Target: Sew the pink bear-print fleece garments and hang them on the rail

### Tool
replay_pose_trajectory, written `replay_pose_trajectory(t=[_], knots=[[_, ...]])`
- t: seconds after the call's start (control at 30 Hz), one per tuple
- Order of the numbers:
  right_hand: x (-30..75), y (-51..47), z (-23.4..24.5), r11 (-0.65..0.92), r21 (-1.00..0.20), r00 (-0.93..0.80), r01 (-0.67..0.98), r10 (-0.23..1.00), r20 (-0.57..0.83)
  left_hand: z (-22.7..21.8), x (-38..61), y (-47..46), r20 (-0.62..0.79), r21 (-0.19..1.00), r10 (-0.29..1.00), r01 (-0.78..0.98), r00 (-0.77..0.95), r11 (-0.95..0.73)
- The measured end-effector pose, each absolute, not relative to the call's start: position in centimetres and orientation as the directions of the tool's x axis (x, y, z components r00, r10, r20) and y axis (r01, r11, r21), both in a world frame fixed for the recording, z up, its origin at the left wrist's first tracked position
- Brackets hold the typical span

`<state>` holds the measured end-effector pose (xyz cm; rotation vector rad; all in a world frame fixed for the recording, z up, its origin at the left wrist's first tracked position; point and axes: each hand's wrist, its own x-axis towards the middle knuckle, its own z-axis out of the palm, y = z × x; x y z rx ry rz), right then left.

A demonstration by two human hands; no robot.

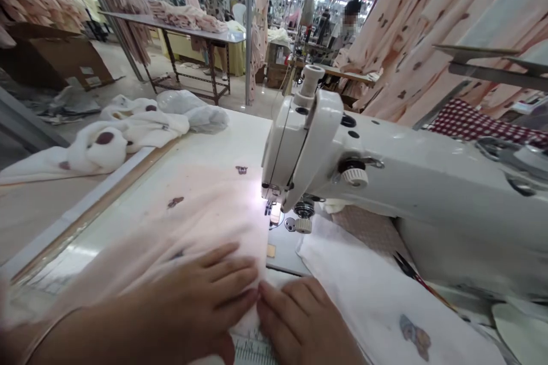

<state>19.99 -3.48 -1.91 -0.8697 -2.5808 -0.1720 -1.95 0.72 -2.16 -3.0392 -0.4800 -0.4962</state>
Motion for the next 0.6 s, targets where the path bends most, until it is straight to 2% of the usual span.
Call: replay_pose_trajectory(t=[0.07, 0.23, 0.37, 0.6], knots=[[19.9, -2.2, -1.8, 0.795, -0.047, -0.726, 0.604, 0.574, 0.379, -1.8, -2.0, 2.6, 0.273, 0.062, 0.284, 0.277, 0.919, -0.959], [19.9, 1.1, -2.0, 0.728, -0.110, -0.645, 0.676, 0.658, 0.388, -2.1, -1.4, 6.8, 0.262, 0.091, 0.258, 0.242, 0.930, -0.966], [19.9, 3.2, -2.7, 0.674, -0.080, -0.601, 0.735, 0.701, 0.384, -2.4, -1.1, 9.6, 0.245, 0.084, 0.241, 0.227, 0.939, -0.970], [20.2, 4.4, -4.0, 0.661, -0.095, -0.571, 0.744, 0.703, 0.423, -2.3, -0.7, 13.5, 0.271, 0.134, 0.324, 0.297, 0.907, -0.945]])
